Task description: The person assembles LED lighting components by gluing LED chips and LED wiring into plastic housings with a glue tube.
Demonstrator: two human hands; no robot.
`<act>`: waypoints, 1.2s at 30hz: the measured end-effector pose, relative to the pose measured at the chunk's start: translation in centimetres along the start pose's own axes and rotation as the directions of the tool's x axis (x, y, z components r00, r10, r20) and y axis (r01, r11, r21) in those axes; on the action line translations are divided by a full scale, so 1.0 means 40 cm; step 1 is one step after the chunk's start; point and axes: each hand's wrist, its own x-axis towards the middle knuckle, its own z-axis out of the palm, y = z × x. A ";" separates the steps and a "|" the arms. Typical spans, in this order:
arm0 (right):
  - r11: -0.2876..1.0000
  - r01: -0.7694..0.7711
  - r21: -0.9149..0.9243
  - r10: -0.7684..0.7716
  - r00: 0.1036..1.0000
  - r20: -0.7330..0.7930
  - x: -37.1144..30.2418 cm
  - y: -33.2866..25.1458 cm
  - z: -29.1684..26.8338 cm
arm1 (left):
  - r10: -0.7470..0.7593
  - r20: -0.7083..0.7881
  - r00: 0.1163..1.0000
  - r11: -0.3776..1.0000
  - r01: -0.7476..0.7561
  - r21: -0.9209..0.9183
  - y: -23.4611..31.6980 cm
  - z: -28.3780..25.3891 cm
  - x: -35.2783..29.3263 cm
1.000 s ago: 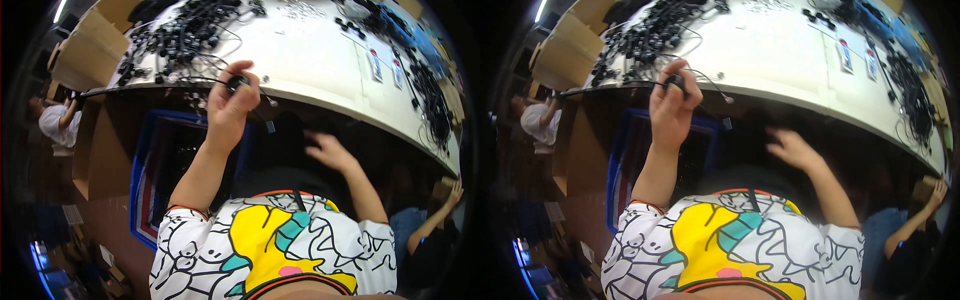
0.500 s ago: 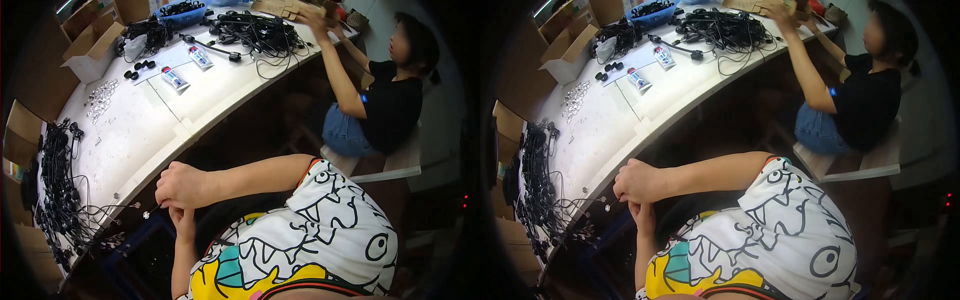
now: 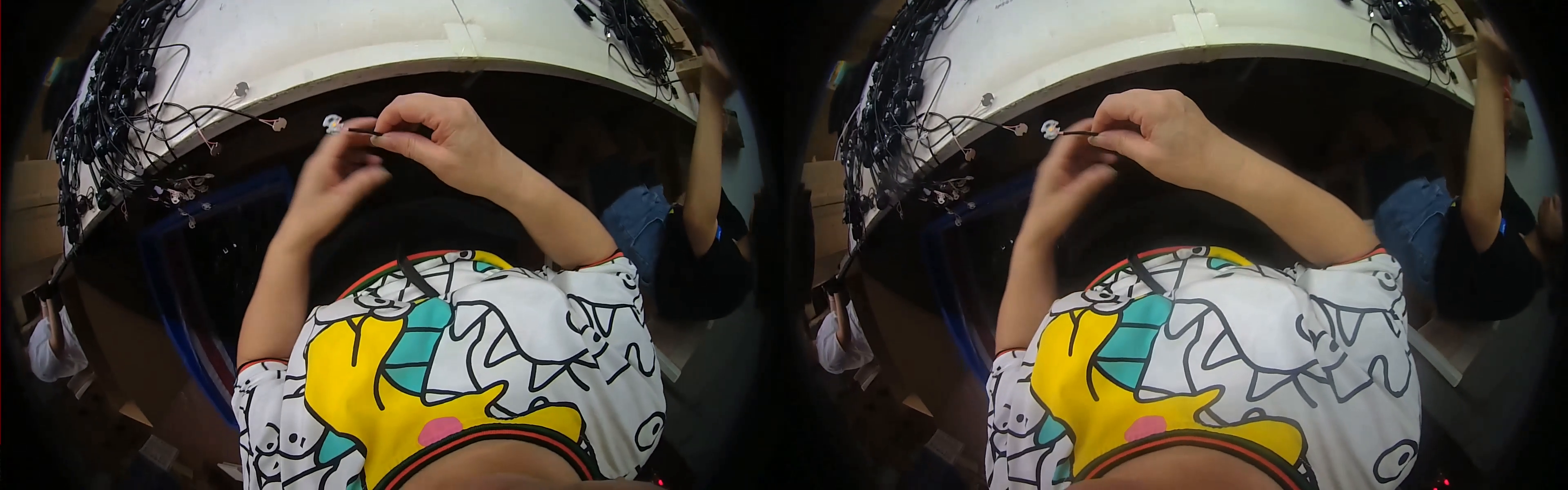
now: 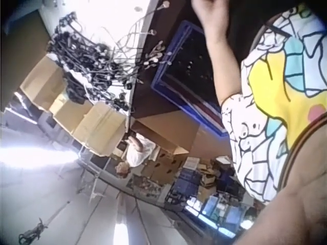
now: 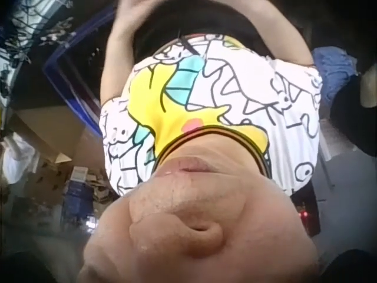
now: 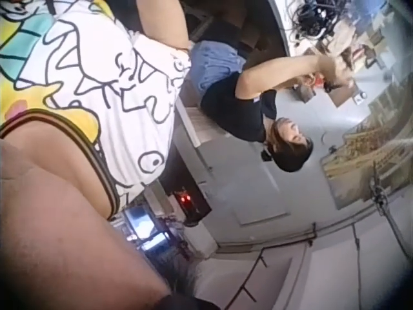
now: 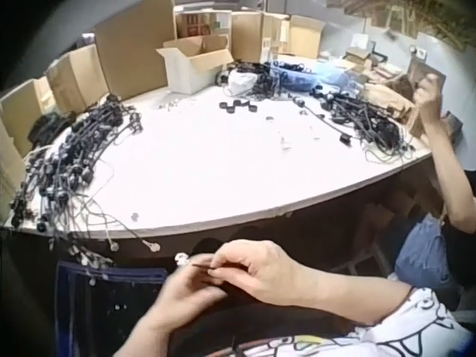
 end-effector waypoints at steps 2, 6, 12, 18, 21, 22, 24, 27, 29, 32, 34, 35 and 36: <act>0.998 0.031 -0.048 -0.031 0.999 0.010 0.001 0.006 0.006 | -0.085 -0.144 0.986 0.986 0.063 -0.151 0.049 -0.058 -0.009; 0.986 0.095 -0.135 -0.092 0.995 0.031 -0.010 -0.001 0.016 | -0.145 -0.097 0.985 0.985 0.134 -0.106 0.121 -0.085 -0.019; 0.977 0.104 -0.186 -0.091 0.993 0.079 -0.015 0.016 -0.008 | -0.245 0.047 0.968 0.967 0.247 -0.056 0.113 -0.071 -0.022; 0.979 0.086 -0.183 -0.077 0.995 0.055 -0.018 0.031 -0.021 | -0.328 0.216 0.920 0.942 0.336 -0.001 0.124 -0.056 -0.005; 0.979 0.105 -0.174 -0.100 0.994 0.038 -0.019 0.044 -0.017 | -0.325 0.257 0.910 0.933 0.353 -0.070 0.114 -0.052 -0.006; 0.980 0.101 -0.172 -0.096 0.995 0.035 -0.021 0.045 -0.016 | -0.329 0.259 0.908 0.932 0.357 -0.069 0.109 -0.049 -0.005; 0.982 0.085 -0.166 -0.082 0.996 0.026 -0.024 0.047 -0.016 | -0.352 0.289 0.890 0.910 0.398 -0.118 0.102 -0.042 -0.004; 0.985 0.109 -0.130 -0.107 0.994 0.020 -0.025 0.062 -0.010 | -0.400 0.322 0.858 0.888 0.450 -0.094 0.100 -0.043 -0.001; 0.986 0.110 -0.125 -0.110 0.994 0.007 -0.027 0.067 -0.008 | -0.376 0.293 0.879 0.900 0.422 -0.112 0.083 -0.044 -0.005; 0.985 0.120 -0.121 -0.122 0.992 -0.012 -0.031 0.072 -0.012 | -0.313 0.195 0.930 0.945 0.326 -0.038 0.095 -0.036 -0.010; 0.986 0.124 -0.115 -0.126 0.992 -0.014 -0.031 0.074 -0.012 | -0.273 0.129 0.953 0.962 0.267 0.057 0.100 -0.031 -0.013; 0.985 0.113 -0.130 -0.115 0.993 -0.008 -0.030 0.073 -0.013 | -0.254 0.134 0.958 0.967 0.251 0.041 0.099 -0.030 -0.013; 0.984 0.106 -0.146 -0.107 0.994 -0.001 -0.030 0.070 -0.012 | -0.234 0.138 0.962 0.972 0.232 0.026 0.099 -0.028 -0.016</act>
